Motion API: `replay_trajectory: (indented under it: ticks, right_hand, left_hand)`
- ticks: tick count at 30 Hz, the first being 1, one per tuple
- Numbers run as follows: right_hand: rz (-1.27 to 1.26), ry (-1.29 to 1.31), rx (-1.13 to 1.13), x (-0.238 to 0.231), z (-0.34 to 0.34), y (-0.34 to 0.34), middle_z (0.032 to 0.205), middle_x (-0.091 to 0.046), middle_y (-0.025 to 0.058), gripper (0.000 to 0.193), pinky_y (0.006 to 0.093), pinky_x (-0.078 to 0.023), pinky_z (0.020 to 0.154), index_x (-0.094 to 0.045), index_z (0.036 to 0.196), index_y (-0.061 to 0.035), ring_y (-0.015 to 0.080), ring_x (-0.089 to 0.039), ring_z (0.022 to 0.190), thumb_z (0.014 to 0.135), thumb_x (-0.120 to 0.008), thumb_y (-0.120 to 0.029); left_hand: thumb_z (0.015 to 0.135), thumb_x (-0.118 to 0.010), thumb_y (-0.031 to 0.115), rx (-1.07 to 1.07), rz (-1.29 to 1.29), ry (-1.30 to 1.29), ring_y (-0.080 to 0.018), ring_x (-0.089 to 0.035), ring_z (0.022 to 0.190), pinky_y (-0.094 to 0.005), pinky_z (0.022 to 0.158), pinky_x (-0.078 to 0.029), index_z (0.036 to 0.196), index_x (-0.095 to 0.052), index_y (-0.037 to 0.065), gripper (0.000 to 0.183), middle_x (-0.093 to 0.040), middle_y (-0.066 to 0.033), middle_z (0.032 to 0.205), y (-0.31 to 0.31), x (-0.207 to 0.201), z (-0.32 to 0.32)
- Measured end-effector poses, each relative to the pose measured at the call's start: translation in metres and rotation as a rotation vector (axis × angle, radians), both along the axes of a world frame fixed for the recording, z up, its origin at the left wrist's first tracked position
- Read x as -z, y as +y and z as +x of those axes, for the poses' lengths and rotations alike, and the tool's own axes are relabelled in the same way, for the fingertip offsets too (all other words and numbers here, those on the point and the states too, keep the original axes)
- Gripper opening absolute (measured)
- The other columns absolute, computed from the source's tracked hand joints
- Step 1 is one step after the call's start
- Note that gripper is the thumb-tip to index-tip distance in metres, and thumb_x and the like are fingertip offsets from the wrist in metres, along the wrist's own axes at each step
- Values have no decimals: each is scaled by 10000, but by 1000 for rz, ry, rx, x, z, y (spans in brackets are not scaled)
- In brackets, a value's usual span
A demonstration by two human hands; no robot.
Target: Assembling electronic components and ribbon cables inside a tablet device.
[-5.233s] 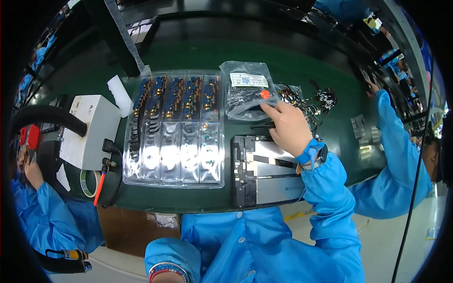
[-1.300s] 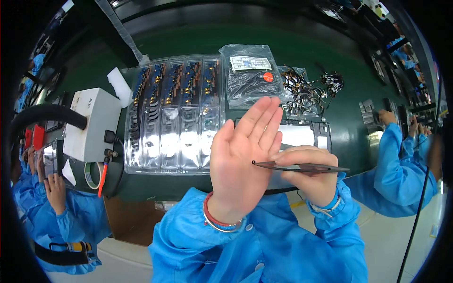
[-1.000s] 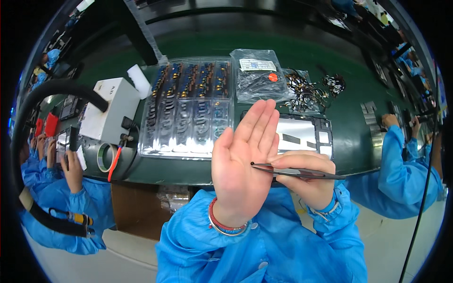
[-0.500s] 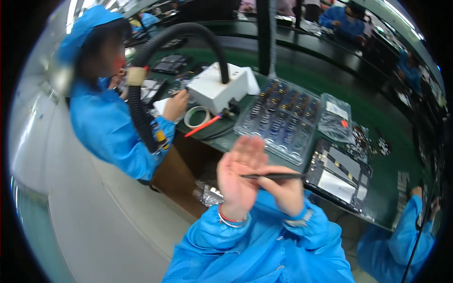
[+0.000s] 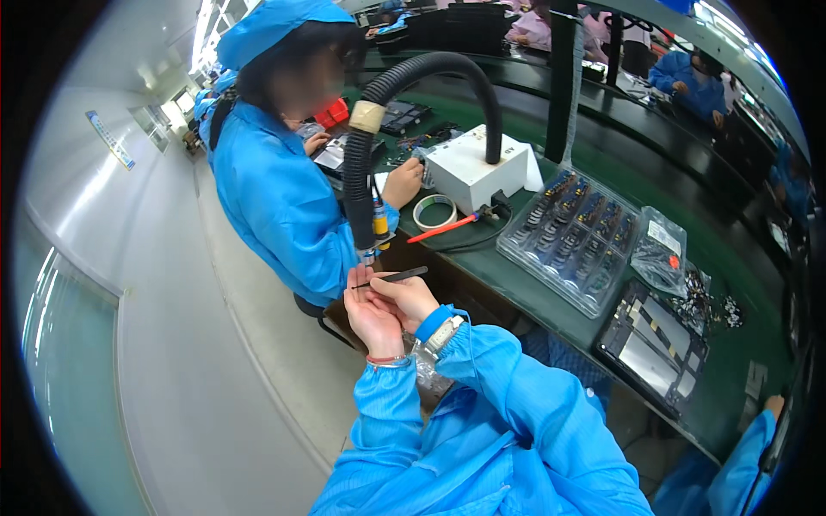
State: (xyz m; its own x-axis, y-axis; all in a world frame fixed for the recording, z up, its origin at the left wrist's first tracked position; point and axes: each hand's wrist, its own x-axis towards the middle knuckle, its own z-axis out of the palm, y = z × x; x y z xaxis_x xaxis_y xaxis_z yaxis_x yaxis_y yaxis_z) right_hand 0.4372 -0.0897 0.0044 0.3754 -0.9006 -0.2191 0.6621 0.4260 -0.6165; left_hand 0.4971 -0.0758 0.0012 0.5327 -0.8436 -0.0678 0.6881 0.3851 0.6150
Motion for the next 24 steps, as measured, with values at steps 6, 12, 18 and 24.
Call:
replay_trajectory:
  ticks: [6, 12, 18, 24]
  right_hand:
    - [-430, 241, 353, -25, -68, 47, 869, -625, 62, 168, 243, -476, 700, -612, 975, 8, 96, -565, 788, 832, -594, -77]
    - [-841, 898, 750, -78, -232, 173, 891, -661, 135, 247, 331, -504, 785, -654, 929, 14, 243, -642, 863, 685, -677, 44]
    - [-328, 1469, 1036, -81, -376, 200, 898, -646, 96, 169, 258, -475, 730, -650, 913, 7, 154, -601, 829, 744, -635, 3]
    - [-74, 1206, 1005, -5, -434, 197, 840, -610, 18, 148, 203, -440, 652, -640, 936, -15, 72, -538, 751, 794, -620, -51]
  left_hand:
    - [908, -480, 298, 207, -46, 2, -168, -479, 1110, -290, 919, -393, 1222, -440, 13, 426, -490, -91, 1213, -3, 7, -40]
    - [904, -440, 62, 457, -83, -193, -186, -521, 1060, -285, 877, -444, 1211, -432, -5, 315, -508, -124, 1199, 18, -11, -131]
    - [778, -575, 82, 1122, -862, -1257, -315, -579, 900, -337, 778, -468, 1025, -598, 35, 252, -602, -152, 977, 30, -59, -283]
    - [734, -620, 119, 969, -1093, -1641, -309, -552, 859, -382, 751, -448, 991, -573, 32, 276, -577, -123, 925, 31, -6, -370]
